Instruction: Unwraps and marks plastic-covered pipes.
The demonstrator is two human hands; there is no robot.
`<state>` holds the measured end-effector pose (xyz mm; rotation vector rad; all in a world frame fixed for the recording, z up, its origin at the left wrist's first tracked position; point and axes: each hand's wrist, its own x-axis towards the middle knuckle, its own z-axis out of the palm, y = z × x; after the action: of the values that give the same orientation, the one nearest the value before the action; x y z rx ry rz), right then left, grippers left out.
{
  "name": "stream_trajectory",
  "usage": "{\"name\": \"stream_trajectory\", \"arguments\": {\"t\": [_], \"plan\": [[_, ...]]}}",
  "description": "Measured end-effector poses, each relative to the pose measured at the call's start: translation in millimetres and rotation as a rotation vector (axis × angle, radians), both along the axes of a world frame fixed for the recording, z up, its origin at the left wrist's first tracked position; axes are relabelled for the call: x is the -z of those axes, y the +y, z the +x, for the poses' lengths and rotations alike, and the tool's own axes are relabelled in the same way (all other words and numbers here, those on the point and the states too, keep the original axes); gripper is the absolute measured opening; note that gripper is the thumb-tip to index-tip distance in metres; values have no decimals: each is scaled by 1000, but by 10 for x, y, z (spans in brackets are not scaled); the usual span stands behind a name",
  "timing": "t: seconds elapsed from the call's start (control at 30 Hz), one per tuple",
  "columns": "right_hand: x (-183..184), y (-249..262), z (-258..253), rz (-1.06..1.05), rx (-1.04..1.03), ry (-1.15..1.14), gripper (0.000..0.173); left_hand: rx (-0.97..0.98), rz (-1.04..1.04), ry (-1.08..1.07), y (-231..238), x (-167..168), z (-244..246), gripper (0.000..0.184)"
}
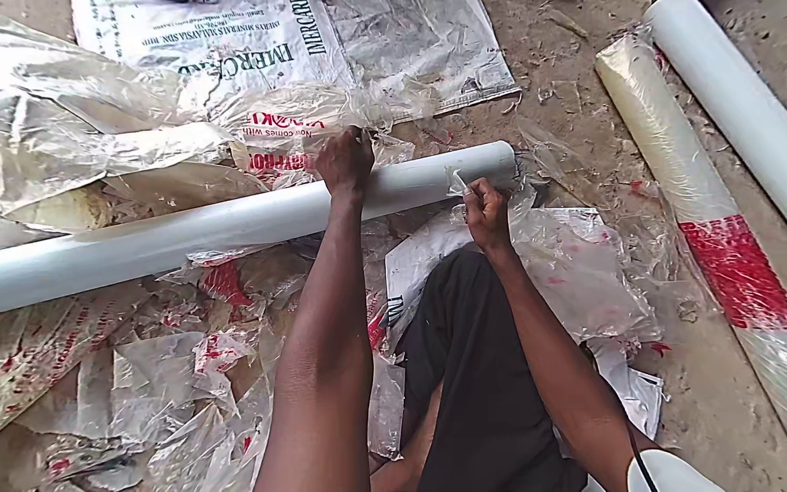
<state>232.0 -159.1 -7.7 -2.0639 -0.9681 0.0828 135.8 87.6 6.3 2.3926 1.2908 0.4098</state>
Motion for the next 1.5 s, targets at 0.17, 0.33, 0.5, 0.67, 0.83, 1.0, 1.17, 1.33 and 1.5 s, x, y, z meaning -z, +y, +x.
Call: {"name": "stream_trajectory", "arguments": {"t": [0.17,0.33,0.5,0.67,0.83,1.0,1.17,1.33,1.5], "plan": [[-23,5,142,-284,275,-24,64,-16,36,-4,-69,48,-39,40],[-104,253,217,-522,196,-71,53,-34,45,-3,-150,76,-94,40],[-125,382,104,-301,45,62,35,-33,65,-37,-225,94,-110,40],[-235,284,-338,-18,-232,12,29,-49,47,-3,-211,61,-81,40],[-68,316,-1254,-101,-592,181,36,-60,56,-47,-228,114,-118,42],[-229,89,-745,-41,-158,124,43,-51,65,-47,-285,158,-203,40],[-395,-51,170,-176,101,129,22,-53,55,-48,-234,149,-140,40],[-315,-28,451,-221,64,39,44,-53,43,-37,-216,130,-129,40],[-65,104,467,-54,-53,-253,21,-45,74,-45,-193,139,-127,42]]}}
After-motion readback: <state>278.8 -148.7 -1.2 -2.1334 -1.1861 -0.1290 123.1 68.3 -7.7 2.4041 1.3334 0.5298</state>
